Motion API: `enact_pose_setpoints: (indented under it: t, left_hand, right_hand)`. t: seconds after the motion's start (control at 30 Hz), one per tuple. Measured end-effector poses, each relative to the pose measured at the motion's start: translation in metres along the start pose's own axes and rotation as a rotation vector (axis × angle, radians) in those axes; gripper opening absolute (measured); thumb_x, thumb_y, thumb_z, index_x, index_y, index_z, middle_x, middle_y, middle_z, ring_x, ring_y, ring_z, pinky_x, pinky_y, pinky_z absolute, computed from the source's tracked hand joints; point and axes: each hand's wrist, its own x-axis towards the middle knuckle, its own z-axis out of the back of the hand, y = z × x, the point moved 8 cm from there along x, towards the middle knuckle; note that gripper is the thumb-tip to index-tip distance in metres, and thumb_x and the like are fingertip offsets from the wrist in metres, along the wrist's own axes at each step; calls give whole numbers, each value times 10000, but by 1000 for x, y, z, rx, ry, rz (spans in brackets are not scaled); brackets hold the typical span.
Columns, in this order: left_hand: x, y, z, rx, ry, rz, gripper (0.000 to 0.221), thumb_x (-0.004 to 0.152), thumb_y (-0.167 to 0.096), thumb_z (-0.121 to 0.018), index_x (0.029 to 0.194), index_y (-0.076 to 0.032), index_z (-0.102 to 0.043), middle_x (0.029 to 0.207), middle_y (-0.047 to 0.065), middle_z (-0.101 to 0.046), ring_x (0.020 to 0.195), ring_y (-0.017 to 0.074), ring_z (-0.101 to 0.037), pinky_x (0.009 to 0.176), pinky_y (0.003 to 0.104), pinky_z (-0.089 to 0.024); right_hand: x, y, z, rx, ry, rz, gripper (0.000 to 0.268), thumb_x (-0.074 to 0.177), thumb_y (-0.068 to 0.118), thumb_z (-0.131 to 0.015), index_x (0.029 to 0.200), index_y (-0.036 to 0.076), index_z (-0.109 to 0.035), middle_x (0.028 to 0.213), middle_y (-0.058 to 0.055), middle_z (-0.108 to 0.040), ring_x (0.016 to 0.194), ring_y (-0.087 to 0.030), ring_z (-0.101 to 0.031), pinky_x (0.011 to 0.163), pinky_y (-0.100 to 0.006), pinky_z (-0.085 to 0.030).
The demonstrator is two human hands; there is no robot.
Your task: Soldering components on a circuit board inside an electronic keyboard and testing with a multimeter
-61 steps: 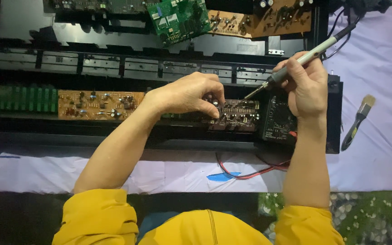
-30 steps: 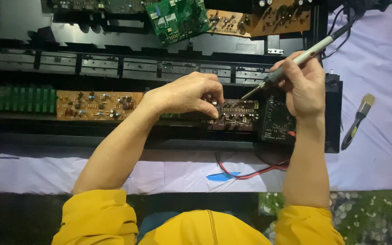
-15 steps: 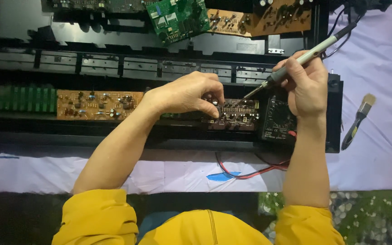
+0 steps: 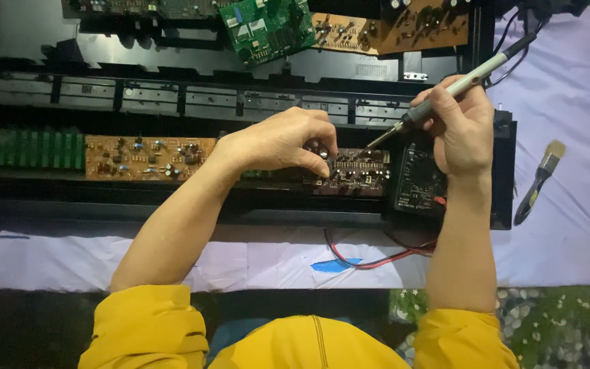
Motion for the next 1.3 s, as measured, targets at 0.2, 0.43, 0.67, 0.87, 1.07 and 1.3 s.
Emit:
enact_pose_setpoints:
  t: [0.2, 0.43, 0.67, 0.87, 1.07, 1.3]
  left_hand:
    - [0, -2, 1, 11, 0, -4, 357, 755, -350, -910, 1000, -141, -756, 1003, 51, -699, 930, 285, -733, 783, 405, -579]
    - [-2, -22, 6, 3, -17, -55, 314, 758, -244, -865, 987, -67, -744, 1013, 54, -693, 835, 204, -662, 705, 343, -548]
    - [-5, -59, 1, 243, -230, -284, 286, 810, -244, -830, 992, -74, -688, 1061, 76, -633, 963, 271, -601, 849, 396, -486]
    - [4, -94, -56, 552, -371, -425, 259, 858, -325, -812, 963, -140, -664, 1030, 52, -587, 988, 227, -521, 906, 399, -393]
    - [11, -120, -90, 606, -466, -528, 253, 799, -265, -785, 937, -141, -614, 1021, 34, -613, 1016, 263, -552, 948, 454, -371]
    - [25, -122, -102, 599, -466, -494, 215, 801, -248, -801, 889, -149, -631, 969, 7, -628, 1040, 251, -558, 975, 487, -372]
  right_hand:
    - [-1, -4, 8, 60, -24, -12, 155, 1102, 178, -623, 1148, 104, -495, 937, -174, -684, 827, -140, -598, 673, -188, -458]
    - [-19, 42, 18, 62, -93, 75, 108, 1082, 130, -590, 1160, 82, -534, 983, -75, -678, 801, -98, -595, 700, -183, -432]
    - [-30, 58, 5, 35, -31, 72, 97, 1057, 124, -573, 1138, 75, -554, 858, -25, -629, 674, -69, -524, 575, -173, -370]
    - [-20, 49, 56, 210, -178, 22, 100, 1027, 151, -601, 1099, 84, -583, 825, -17, -593, 662, -66, -548, 502, -190, -461]
    - [-4, 6, 94, 384, -248, 24, 111, 999, 102, -585, 1094, 45, -589, 856, -57, -646, 676, -102, -587, 562, -230, -495]
    - [-4, 6, 79, 234, -178, 30, 160, 991, 143, -645, 1117, 56, -601, 811, -8, -631, 652, -65, -580, 511, -163, -388]
